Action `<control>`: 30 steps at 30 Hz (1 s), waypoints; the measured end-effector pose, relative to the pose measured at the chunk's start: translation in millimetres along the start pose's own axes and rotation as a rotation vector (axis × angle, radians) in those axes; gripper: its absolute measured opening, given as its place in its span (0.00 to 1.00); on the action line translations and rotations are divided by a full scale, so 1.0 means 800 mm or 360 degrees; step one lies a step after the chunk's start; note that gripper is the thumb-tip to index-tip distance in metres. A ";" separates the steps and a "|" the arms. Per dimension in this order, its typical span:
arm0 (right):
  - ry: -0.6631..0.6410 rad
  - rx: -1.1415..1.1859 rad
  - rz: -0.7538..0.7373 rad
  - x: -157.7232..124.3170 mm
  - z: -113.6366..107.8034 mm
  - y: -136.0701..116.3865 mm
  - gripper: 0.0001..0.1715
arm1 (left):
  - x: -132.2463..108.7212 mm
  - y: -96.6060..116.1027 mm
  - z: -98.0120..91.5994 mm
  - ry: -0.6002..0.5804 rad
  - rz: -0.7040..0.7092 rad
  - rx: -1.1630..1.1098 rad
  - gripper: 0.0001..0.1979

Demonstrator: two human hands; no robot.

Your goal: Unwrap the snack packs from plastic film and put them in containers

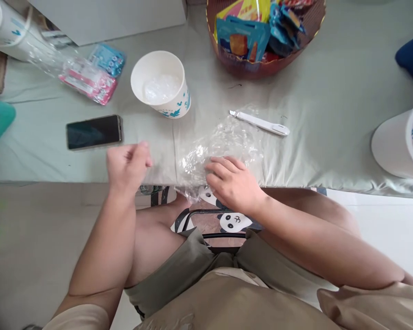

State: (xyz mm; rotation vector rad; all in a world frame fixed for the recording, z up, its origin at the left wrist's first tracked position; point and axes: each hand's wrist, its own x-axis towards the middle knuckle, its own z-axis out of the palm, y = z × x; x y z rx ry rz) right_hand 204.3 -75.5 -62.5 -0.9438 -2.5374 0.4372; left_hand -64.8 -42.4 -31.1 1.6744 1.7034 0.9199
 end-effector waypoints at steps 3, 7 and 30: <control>-0.0086 0.0599 -0.0242 0.001 -0.012 0.011 0.04 | 0.000 0.001 0.004 -0.0097 0.0400 -0.0210 0.14; -0.0183 0.1137 -0.0098 0.004 -0.026 0.015 0.05 | -0.010 0.013 0.019 -0.0812 0.0853 -0.0120 0.23; 0.0454 0.0729 0.0713 0.009 -0.037 0.018 0.24 | -0.018 0.019 0.057 -0.0378 0.0193 -0.0429 0.21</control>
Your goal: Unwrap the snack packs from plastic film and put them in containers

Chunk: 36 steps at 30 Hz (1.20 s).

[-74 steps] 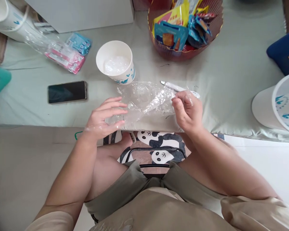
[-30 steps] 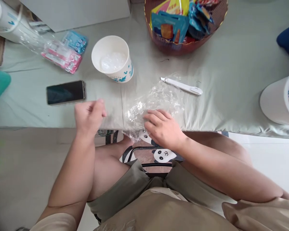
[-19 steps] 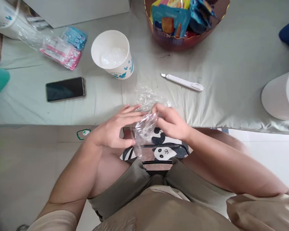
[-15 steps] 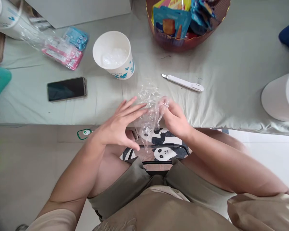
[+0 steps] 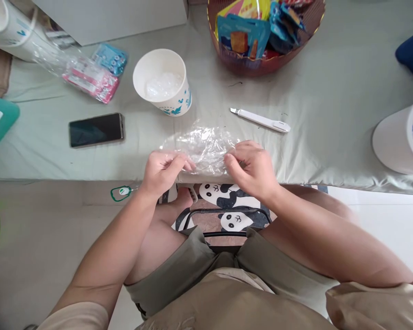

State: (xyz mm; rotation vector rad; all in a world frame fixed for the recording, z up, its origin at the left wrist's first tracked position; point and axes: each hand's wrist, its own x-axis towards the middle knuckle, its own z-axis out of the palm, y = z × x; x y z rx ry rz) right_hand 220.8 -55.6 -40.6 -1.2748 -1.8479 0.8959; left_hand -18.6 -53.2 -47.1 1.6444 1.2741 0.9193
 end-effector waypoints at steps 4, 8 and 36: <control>0.0203 -0.0414 0.0089 0.002 -0.005 0.013 0.02 | 0.001 0.006 0.003 0.0079 -0.0293 0.0175 0.10; 0.0564 -0.0708 -0.0385 -0.006 0.004 0.020 0.26 | 0.003 0.012 0.008 0.0071 -0.0375 0.0715 0.21; 0.0089 0.0228 -0.0029 -0.002 -0.008 -0.008 0.05 | -0.008 0.013 0.008 -0.0525 0.0181 0.0188 0.10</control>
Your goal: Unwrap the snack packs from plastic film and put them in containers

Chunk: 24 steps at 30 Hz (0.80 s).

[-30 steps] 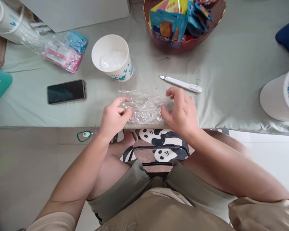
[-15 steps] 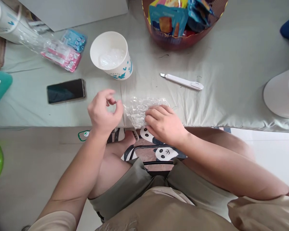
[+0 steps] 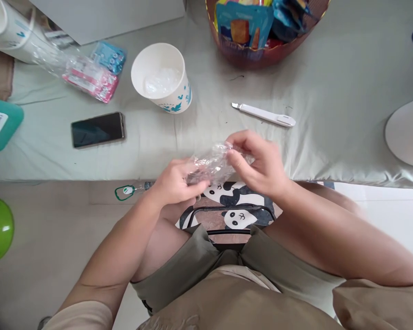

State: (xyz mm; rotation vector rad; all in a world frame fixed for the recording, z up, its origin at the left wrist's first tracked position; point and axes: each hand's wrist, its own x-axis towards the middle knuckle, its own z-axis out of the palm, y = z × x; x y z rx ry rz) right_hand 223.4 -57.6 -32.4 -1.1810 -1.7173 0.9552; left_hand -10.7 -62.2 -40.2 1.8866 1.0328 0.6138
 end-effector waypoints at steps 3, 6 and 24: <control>0.0005 0.0383 0.0311 0.004 0.000 0.000 0.21 | 0.001 0.007 0.005 0.0104 -0.0221 -0.0291 0.09; -0.0184 0.0680 0.0600 0.008 0.002 0.003 0.20 | 0.006 0.000 0.006 0.0192 -0.0351 -0.0588 0.09; 0.0028 0.0834 0.0804 0.009 0.021 0.017 0.14 | 0.024 -0.013 -0.006 0.0693 -0.0713 -0.1034 0.18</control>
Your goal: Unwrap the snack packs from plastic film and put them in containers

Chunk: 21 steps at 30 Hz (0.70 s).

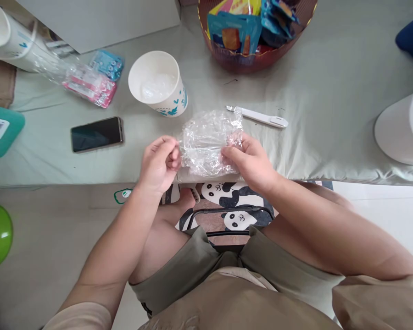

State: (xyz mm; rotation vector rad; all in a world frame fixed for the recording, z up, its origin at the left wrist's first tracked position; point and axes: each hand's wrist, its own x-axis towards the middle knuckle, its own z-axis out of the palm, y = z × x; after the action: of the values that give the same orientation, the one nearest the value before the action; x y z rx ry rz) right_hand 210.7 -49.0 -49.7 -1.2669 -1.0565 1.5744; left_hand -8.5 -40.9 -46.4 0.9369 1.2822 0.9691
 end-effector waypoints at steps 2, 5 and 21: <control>-0.0046 -0.0027 0.0007 0.000 -0.001 0.002 0.15 | 0.000 0.000 -0.004 -0.0158 0.0055 0.0091 0.25; -0.0129 -0.0030 -0.0039 -0.003 0.001 0.003 0.14 | -0.007 -0.004 -0.004 -0.0266 0.0245 0.0370 0.41; -0.0037 -0.1008 -0.0848 -0.001 -0.002 -0.002 0.19 | -0.009 -0.008 -0.003 0.0079 0.1147 0.1310 0.16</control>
State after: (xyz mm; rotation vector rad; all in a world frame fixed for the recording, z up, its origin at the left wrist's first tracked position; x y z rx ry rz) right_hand 212.7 -48.8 -48.1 -1.2096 -1.8192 0.8727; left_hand -10.9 -49.7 -50.5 2.1235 1.4309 0.9934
